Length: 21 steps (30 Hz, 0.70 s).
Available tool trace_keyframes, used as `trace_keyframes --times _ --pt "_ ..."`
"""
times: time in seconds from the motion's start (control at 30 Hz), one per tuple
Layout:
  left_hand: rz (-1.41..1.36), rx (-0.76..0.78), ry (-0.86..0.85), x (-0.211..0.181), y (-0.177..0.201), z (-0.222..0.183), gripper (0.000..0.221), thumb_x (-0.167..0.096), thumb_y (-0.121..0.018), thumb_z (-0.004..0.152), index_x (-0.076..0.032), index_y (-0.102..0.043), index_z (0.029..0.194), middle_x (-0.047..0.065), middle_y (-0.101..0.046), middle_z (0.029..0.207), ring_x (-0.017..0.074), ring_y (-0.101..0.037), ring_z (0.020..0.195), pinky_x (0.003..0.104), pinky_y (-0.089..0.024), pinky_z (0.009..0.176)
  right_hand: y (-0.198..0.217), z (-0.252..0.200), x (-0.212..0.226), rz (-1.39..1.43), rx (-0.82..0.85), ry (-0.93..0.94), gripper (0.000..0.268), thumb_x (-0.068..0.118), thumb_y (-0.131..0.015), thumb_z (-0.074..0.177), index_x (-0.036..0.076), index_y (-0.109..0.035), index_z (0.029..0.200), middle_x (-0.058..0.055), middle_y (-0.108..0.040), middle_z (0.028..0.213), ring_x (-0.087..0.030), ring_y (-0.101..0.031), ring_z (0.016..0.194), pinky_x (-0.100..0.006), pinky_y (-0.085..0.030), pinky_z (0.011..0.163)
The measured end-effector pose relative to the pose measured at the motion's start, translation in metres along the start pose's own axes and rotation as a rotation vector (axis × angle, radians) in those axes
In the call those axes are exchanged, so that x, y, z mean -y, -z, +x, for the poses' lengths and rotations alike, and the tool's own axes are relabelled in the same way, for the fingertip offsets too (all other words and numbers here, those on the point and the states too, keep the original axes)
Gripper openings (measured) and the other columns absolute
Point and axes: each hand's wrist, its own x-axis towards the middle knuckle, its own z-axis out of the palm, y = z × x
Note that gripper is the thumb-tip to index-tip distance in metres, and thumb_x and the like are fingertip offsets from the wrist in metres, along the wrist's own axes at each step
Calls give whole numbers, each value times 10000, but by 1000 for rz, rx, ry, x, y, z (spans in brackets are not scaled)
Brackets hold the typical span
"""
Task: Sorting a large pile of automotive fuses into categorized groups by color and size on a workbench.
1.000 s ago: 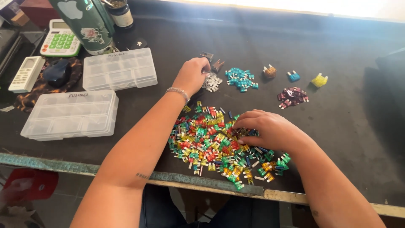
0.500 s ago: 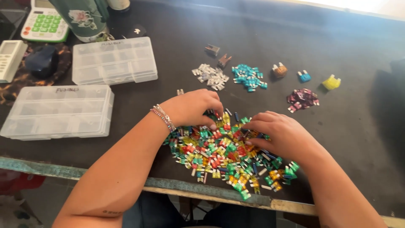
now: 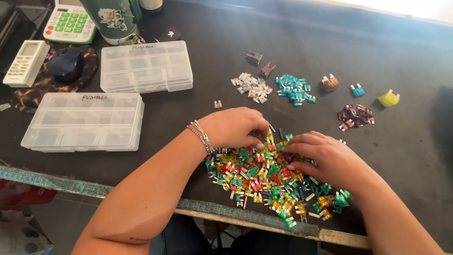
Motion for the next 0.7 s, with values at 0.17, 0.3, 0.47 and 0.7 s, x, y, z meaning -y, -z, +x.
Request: trace_keyframes --times 0.17,0.3,0.47,0.7 --pt "-12 105 9 -7 -2 -2 399 -392 -904 715 -224 -744 1040 -1 -696 1078 257 -690 1091 425 -566 938 -6 3 4 19 -50 36 415 439 -769 855 171 -711 1167 -34 -682 1193 -285 -659 1113 -443 -579 819" --pt "27 72 -81 6 -23 11 292 -343 -879 756 -204 -744 974 -2 -710 942 254 -725 999 422 -592 882 -13 4 4 54 -47 91 556 517 -804 789 183 -703 1222 -53 -663 1242 -322 -636 1159 -488 -554 880" --pt "-53 19 -71 8 -18 12 222 -340 -797 861 -180 -730 999 32 -731 930 275 -729 993 441 -598 873 -16 5 7 80 -43 124 579 547 -801 767 198 -704 1218 -39 -654 1281 -322 -620 1212 -496 -532 925" --pt "53 143 116 -10 8 -4 447 -510 -876 742 -252 -750 1086 -21 -719 1059 233 -696 1066 415 -574 927 -14 3 14 112 26 166 575 532 -850 723 175 -726 1156 -59 -667 1240 -353 -624 1201 -534 -540 890"
